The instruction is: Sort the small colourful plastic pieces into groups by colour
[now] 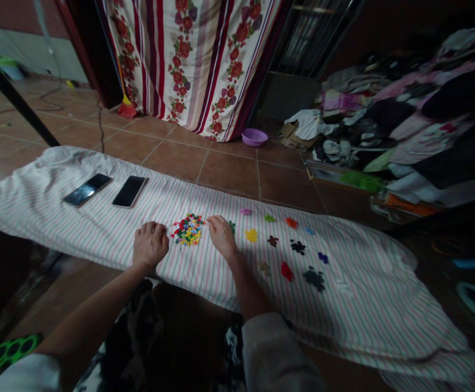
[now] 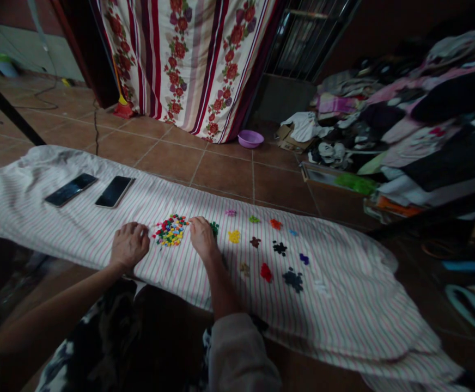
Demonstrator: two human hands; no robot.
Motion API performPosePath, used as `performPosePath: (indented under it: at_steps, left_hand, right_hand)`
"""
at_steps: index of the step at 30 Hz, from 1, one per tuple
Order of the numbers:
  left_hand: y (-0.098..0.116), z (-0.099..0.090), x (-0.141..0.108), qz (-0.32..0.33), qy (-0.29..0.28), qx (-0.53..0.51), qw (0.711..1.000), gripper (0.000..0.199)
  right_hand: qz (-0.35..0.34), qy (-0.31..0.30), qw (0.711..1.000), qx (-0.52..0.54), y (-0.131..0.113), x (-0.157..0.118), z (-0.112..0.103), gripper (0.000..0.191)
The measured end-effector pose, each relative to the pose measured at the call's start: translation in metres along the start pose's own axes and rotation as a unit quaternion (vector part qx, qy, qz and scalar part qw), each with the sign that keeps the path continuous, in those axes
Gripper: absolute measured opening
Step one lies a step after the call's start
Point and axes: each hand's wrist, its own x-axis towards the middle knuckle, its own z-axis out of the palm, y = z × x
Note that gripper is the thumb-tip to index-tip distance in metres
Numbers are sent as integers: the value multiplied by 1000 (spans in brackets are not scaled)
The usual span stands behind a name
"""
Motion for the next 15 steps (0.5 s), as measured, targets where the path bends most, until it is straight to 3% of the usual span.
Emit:
performPosePath:
  at_steps: [7,15]
  left_hand:
    - [0,0,1,0,-9,1,1000,19]
    - [-1,-1,0,1,-2,-7,1000,20]
  right_hand:
    - [23,-44,998,-34,-11,3,15,45]
    - [-38,-84,995,41,-19,0,20,51]
